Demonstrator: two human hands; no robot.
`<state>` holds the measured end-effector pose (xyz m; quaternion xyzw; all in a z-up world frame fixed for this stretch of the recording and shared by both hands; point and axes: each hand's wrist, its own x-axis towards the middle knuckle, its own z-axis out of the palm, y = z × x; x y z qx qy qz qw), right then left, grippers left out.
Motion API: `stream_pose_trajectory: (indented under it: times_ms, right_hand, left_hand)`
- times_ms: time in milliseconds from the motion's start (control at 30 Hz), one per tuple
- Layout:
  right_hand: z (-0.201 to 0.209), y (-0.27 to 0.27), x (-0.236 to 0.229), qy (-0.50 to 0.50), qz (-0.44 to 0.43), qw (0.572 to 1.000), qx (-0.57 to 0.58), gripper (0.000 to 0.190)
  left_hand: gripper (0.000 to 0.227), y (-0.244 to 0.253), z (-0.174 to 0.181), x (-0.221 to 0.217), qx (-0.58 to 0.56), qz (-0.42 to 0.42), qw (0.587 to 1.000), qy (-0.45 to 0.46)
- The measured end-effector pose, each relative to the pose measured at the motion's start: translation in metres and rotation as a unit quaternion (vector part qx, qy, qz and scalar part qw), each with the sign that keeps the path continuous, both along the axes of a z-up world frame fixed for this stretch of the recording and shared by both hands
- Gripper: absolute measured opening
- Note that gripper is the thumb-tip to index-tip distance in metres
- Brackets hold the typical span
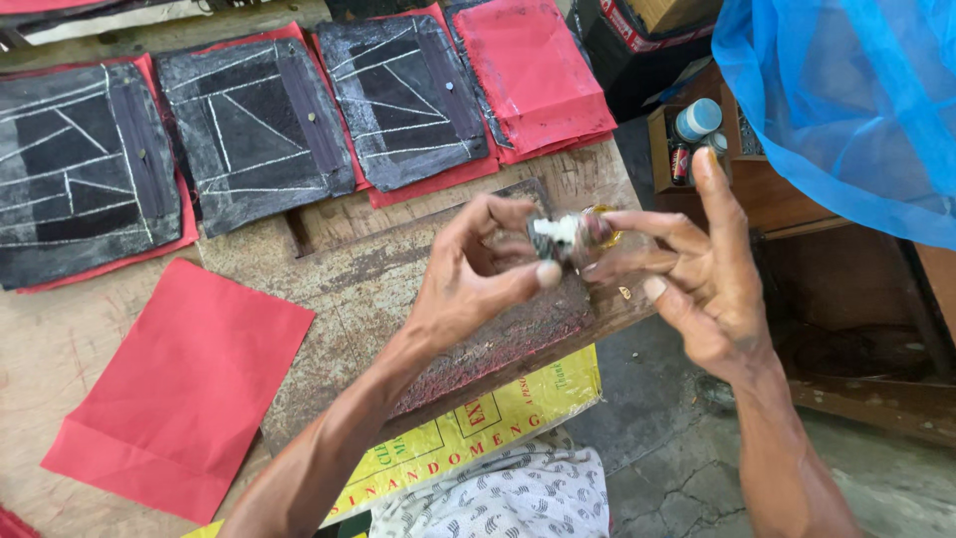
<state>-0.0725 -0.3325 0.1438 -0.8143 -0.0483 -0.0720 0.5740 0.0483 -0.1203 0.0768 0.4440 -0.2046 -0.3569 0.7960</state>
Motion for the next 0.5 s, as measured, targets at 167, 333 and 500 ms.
stream_pose_trajectory:
  times_ms: [167,333,500]
  right_hand:
    - [-0.002,0.000,-0.004,0.009,0.012,0.995,-0.103,0.092]
    - [-0.006,0.002,-0.005,0.026,-0.010,0.999,-0.045,0.086]
    - [-0.023,0.006,-0.012,0.049,0.030,0.995,0.078,0.091]
  left_hand:
    - [0.059,0.000,-0.001,0.007,0.087,0.104,0.954,-0.266]
    - [0.056,0.002,-0.004,0.002,0.171,0.148,0.872,-0.435]
    - [0.057,-0.004,-0.001,0.011,0.053,0.060,0.994,-0.078]
